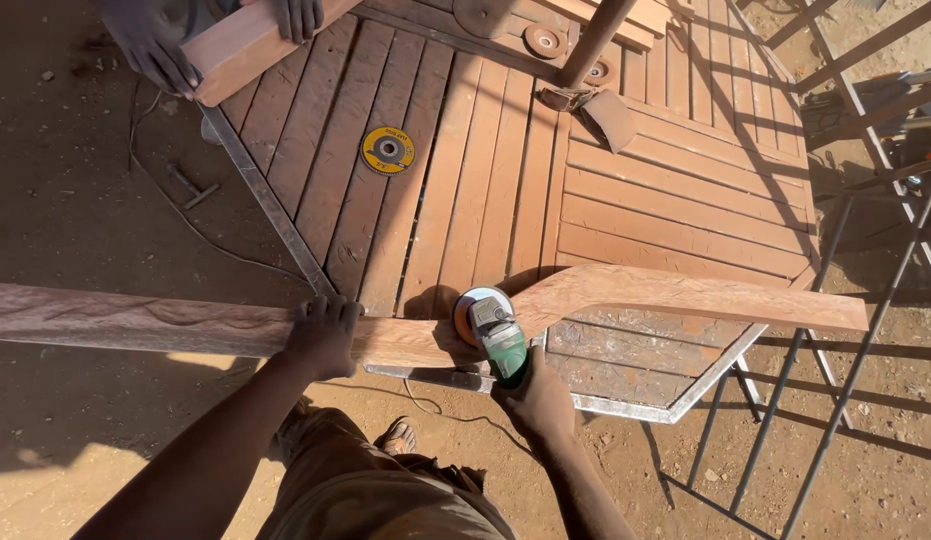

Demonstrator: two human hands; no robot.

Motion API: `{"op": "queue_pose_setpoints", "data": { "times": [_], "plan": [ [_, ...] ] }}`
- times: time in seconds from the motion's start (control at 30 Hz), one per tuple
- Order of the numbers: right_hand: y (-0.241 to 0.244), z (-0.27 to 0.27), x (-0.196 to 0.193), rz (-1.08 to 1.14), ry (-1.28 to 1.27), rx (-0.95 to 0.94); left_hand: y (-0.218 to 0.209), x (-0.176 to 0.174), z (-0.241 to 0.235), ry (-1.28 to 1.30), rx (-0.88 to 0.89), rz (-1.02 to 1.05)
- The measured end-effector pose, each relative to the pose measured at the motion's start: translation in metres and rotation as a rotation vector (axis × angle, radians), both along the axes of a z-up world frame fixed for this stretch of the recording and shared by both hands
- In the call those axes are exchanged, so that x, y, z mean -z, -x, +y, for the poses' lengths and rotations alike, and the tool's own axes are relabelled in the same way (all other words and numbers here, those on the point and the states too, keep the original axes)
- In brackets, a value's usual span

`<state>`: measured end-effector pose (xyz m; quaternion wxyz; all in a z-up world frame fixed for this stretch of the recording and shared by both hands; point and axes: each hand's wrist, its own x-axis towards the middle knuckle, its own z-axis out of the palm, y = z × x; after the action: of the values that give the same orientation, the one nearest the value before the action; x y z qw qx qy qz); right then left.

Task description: Sanding a curved wooden plank using a handheld angle grinder

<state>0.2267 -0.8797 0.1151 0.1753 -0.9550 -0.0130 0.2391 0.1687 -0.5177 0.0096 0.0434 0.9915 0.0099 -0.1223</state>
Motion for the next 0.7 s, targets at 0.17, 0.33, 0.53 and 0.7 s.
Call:
{"op": "queue_pose_setpoints", "data": {
  "times": [0.17,0.33,0.53,0.7],
  "plan": [
    [-0.007,0.011,-0.056,0.048,0.110,-0.072,-0.007,0.000,-0.002,-0.075,-0.005,0.100],
    [-0.047,-0.045,-0.035,0.028,0.076,0.165,-0.005,-0.006,-0.005,-0.100,-0.015,0.133],
    [-0.068,-0.060,-0.061,-0.052,0.102,0.416,-0.003,-0.004,-0.011,-0.119,0.001,0.052],
    [-0.052,-0.055,-0.023,-0.051,0.047,0.234,-0.023,-0.018,-0.058,0.166,-0.049,-0.026]
  ]
}}
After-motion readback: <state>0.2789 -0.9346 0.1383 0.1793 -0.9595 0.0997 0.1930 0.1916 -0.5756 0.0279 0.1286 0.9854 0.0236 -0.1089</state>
